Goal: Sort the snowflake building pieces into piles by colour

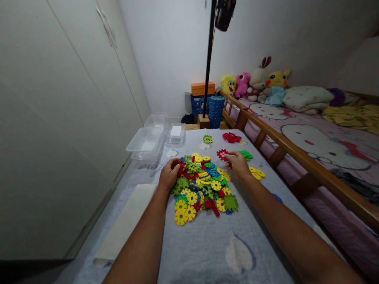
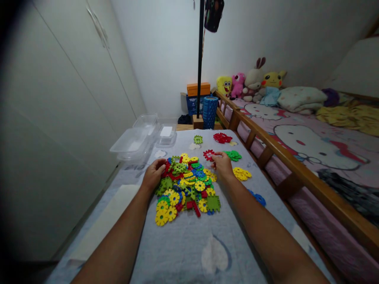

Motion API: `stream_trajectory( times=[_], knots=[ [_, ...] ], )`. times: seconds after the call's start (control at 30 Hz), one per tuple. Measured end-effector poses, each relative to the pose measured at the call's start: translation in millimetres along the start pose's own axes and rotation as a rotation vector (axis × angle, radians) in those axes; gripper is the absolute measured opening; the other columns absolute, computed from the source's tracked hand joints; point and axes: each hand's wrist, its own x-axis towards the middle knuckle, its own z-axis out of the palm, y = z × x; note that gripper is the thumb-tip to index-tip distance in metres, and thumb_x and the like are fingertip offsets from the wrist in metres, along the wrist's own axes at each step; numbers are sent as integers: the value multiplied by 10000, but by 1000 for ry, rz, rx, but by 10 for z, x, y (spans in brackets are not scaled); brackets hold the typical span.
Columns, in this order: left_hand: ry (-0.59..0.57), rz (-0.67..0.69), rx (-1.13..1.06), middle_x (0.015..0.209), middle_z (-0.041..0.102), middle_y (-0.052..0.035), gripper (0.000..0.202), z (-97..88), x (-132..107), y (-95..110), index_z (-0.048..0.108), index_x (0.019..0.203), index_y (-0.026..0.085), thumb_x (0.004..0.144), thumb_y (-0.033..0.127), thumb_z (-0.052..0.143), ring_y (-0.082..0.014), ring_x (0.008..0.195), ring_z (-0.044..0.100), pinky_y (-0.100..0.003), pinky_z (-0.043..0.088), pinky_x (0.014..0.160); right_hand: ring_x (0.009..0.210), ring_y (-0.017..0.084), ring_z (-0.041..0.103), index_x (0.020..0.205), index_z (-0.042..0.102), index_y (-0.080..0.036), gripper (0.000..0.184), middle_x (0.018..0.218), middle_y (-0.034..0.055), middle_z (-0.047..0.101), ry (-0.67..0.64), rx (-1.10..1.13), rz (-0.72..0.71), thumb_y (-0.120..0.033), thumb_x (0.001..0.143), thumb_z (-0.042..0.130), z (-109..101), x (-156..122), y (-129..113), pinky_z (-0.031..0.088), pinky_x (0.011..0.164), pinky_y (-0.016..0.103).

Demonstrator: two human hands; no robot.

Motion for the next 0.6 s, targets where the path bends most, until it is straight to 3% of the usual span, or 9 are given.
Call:
stream_trajectory(
  times=[0.17,0.33,0.6],
  knots=[
    [-13,-5,53,1040,744,-66,328,1,-2,-40,657,1070,209,798,385,606,-227,963,696,-403,552,933,485,84,597,909,481,-221,212,611,-65,586,180,72,102,-121,829,649,-89,582,-218,456,433,137],
    [-1,-21,40,1026,739,-67,353,-2,-18,6,667,1065,195,772,390,638,-235,946,695,-408,547,924,446,71,582,971,472,-219,217,627,-80,543,353,109,149,-49,871,562,-171,1125,-351,478,430,132],
    [-2,-34,36,1022,739,-72,345,-6,-36,44,670,1051,197,768,392,646,-240,940,696,-416,542,928,478,80,580,1066,490,-215,249,671,-53,549,376,196,217,-39,898,438,-120,1591,-369,534,477,168]
  ],
)
